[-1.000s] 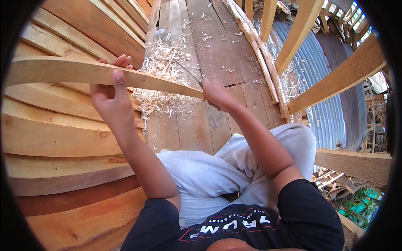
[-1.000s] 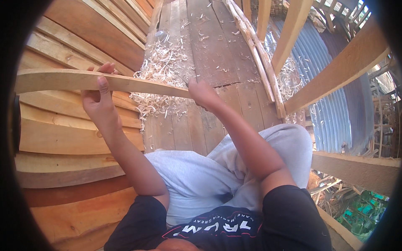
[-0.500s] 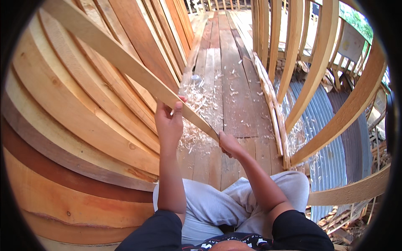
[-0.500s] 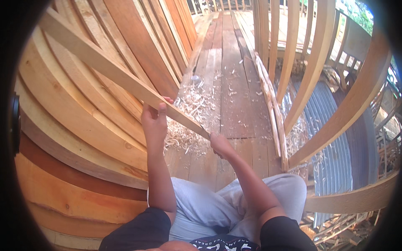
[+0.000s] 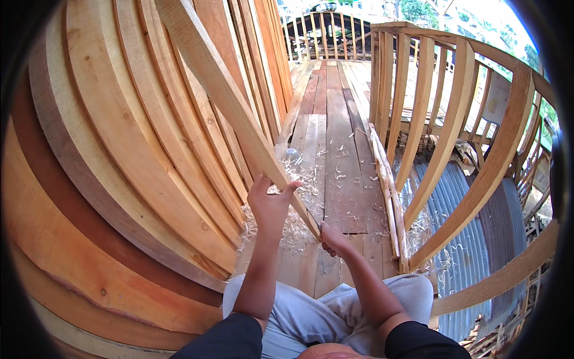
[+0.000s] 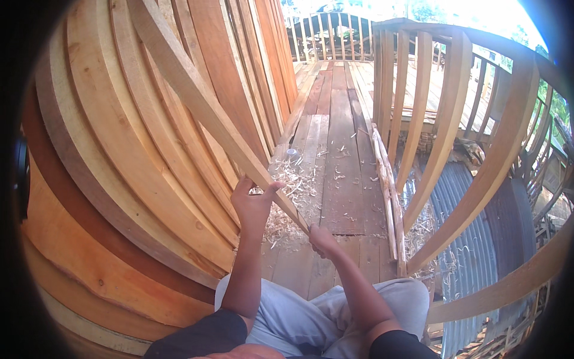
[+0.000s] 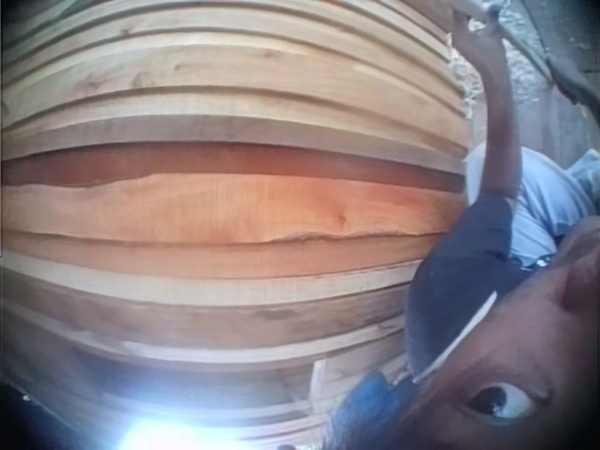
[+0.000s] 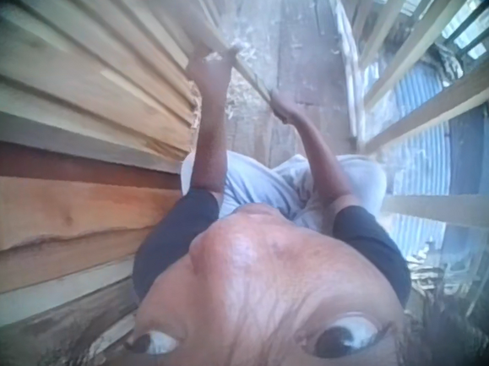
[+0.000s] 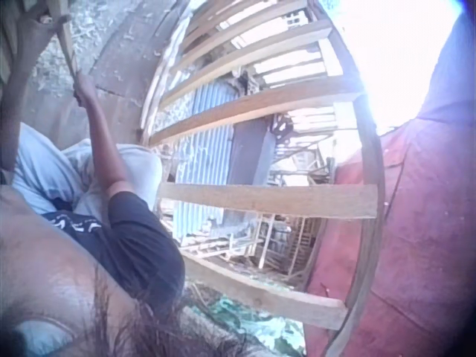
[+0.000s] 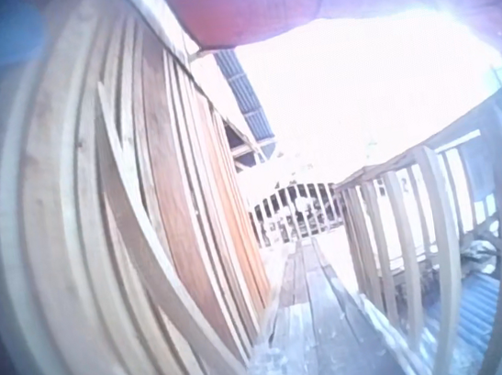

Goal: The person sits on a wooden floor and uses a knife to carve a thin wooden strip, producing wood shavings. They repeatedly scrape the strip and occasionally inspect it.

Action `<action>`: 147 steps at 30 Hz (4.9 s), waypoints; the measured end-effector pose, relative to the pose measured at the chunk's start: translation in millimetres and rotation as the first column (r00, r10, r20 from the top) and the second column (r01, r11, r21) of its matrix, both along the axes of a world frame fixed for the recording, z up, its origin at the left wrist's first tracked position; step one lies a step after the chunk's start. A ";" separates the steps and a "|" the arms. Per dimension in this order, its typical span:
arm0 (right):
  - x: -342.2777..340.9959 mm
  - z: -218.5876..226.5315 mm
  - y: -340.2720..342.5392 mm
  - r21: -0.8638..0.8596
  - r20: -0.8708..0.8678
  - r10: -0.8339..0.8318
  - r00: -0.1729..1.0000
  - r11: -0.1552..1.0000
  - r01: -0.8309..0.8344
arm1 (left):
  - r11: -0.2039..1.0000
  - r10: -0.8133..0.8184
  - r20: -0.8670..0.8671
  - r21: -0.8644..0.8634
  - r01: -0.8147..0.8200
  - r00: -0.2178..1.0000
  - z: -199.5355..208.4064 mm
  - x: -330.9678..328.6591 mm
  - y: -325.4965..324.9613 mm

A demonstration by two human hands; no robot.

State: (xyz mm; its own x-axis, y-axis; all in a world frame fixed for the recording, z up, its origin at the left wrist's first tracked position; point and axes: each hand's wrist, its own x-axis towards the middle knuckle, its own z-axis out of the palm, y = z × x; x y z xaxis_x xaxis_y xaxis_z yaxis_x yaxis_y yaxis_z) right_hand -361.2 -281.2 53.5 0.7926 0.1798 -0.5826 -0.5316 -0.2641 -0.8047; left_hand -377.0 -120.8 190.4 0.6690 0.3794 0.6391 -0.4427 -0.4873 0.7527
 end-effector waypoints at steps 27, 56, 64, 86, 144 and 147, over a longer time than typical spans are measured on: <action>13.6 -18.3 -8.7 0.049 0.003 0.013 1.000 0.999 -0.013 | 0.984 -0.130 0.047 0.126 0.124 0.990 -8.0 3.6 -34.0; 3.5 -60.2 15.8 0.075 0.106 0.046 0.993 0.996 -0.054 | 0.651 -0.625 0.142 -0.447 0.613 0.767 -4.9 15.4 16.1; 12.3 -79.2 15.5 0.210 -0.039 -0.005 0.999 0.978 0.013 | 0.517 -0.687 0.256 -0.484 0.706 0.679 -15.5 7.9 25.2; 35.2 -68.9 12.6 -0.120 0.524 -0.113 0.844 0.971 0.205 | 0.627 -0.591 0.433 -0.285 0.725 0.681 -13.1 13.3 34.5; 11.7 -19.2 29.7 -0.371 0.409 0.152 0.900 0.928 0.012 | 0.623 -0.653 0.354 -0.252 0.740 0.670 -14.1 3.4 18.6; 33.2 -110.9 -2.4 -0.424 0.425 0.065 0.903 0.895 0.136 | 0.593 -0.703 0.351 -0.191 0.782 0.618 -9.1 5.6 8.7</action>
State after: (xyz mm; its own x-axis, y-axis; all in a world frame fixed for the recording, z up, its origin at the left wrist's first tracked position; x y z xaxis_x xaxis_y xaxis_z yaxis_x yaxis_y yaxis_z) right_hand -328.1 -283.6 -57.4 0.9778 -0.0445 -0.2047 -0.1871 -0.6254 -0.7575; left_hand -371.4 -112.1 181.3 0.6634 0.0052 0.7483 -0.7106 0.3180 0.6277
